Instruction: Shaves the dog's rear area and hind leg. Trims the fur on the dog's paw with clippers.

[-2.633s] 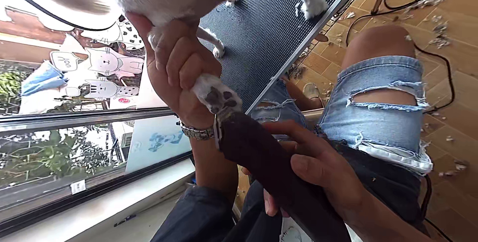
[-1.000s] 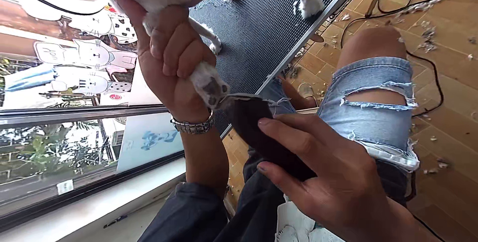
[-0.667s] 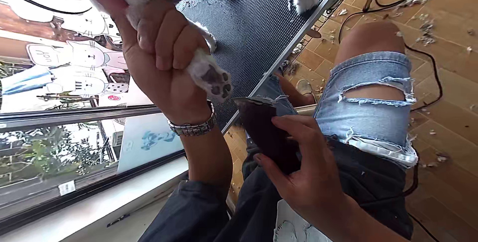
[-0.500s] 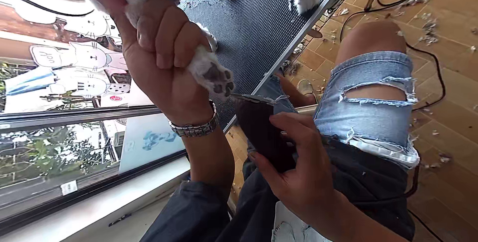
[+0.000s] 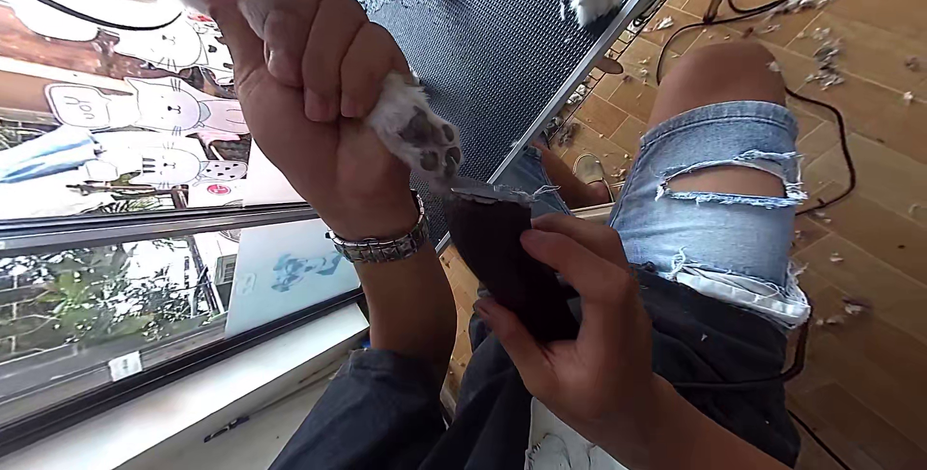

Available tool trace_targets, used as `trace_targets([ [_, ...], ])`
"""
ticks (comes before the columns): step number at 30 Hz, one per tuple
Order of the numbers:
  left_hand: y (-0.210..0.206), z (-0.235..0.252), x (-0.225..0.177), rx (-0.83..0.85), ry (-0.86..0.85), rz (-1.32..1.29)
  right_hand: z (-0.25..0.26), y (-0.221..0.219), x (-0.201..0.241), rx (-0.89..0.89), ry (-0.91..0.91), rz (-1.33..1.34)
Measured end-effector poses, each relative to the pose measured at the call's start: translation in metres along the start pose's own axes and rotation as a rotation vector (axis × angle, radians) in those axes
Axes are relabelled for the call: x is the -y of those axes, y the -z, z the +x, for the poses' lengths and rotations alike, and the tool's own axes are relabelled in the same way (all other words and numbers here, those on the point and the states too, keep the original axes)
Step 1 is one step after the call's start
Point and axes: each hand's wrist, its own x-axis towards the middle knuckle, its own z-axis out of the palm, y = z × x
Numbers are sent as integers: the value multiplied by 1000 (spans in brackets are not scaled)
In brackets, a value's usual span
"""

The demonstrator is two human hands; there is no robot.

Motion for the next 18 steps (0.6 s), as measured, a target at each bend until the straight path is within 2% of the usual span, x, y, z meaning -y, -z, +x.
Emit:
trace_targets([
  [6,4,1,1,-4,-33,21,-10,3,-9,-19,-69,-2],
  [13,0,2,6,-31,-28,23,1,-2,1,-20,-24,6],
  [18,2,3,9,-28,-58,52,-8,1,-2,-29,-104,29],
])
